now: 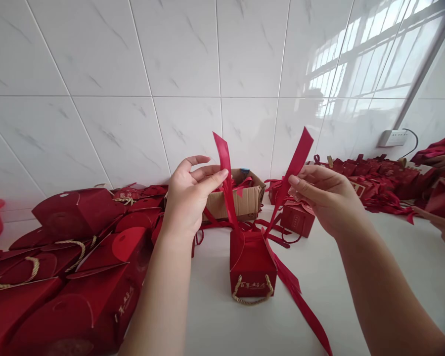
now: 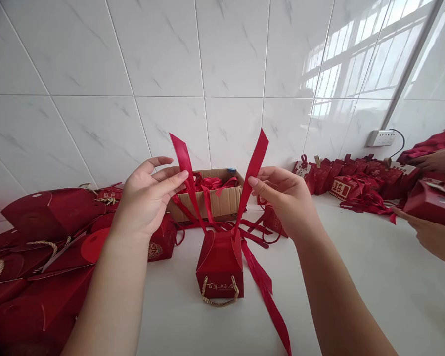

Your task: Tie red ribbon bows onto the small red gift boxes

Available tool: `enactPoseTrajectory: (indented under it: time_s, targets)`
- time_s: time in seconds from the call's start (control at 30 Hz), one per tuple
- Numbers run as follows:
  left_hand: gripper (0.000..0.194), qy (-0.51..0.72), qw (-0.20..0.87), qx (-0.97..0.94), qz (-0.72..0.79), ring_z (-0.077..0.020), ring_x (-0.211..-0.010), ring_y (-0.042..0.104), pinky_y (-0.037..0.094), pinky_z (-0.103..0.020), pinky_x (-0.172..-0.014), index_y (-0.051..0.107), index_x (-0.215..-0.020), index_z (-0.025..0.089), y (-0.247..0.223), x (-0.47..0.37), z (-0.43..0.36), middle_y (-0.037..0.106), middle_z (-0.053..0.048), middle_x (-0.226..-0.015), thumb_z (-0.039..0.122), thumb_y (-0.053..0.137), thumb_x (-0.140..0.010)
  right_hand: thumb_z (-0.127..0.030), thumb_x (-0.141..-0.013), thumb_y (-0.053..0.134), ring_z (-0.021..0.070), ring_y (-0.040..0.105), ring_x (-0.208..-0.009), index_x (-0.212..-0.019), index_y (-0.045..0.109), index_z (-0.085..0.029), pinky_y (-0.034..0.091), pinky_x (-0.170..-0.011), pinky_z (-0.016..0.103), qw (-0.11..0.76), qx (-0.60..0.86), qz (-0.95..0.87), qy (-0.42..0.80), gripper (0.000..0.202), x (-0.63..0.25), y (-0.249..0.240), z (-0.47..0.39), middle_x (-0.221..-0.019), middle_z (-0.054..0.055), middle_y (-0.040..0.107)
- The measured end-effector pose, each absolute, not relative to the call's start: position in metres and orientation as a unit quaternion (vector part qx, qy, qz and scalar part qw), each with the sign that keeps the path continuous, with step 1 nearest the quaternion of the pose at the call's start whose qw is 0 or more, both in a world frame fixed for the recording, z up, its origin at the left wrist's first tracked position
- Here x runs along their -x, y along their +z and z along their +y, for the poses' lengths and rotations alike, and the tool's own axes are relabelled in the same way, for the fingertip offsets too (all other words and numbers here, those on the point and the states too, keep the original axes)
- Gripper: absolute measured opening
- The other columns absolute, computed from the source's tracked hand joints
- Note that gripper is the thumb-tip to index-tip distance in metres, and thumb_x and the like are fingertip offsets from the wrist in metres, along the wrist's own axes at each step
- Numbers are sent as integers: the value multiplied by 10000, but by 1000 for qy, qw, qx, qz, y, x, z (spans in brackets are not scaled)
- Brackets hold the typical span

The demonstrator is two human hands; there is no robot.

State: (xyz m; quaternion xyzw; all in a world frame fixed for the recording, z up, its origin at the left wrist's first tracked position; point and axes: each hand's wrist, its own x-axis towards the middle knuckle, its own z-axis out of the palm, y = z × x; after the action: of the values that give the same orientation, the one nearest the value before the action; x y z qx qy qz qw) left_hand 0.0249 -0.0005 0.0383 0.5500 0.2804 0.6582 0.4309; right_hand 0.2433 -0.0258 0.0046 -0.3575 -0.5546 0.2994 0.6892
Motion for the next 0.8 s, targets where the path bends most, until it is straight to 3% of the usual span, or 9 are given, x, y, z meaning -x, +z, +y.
enactPoseTrajectory:
  time_s: [0.3, 0.57, 0.8]
  targets:
    - [388, 658, 424, -571, 247, -134, -747, 659, 504, -236, -683, 568, -941, 176, 40, -23, -3, 679, -1, -796, 142, 779, -617, -362, -700, 745, 113, 565, -596, -790, 666, -237, 462, -511, 244, 685, 356, -565, 292, 173, -241, 6, -29, -709, -7, 639]
    - [401, 666, 437, -561, 226, -115, -716, 653, 513, -231, -714, 586, -974, 170, 41, -26, -6, 691, 3, -791, 145, 785, -626, -353, -772, 673, 154, 640, -700, -846, 583, -221, 529, -665, 314, 663, 310, -574, 367, 177, -235, 11, -35, -748, 10, 660]
    - [495, 589, 475, -611, 234, -131, -714, 663, 539, -246, -686, 523, -1064, 184, 37, -44, -18, 681, 8, -776, 180, 788, -646, -306, -795, 643, 117, 594, -600, -930, 638, -196, 499, -569, 253, 628, 304, -590, 407, 175, -218, 9, -40, -714, 17, 655]
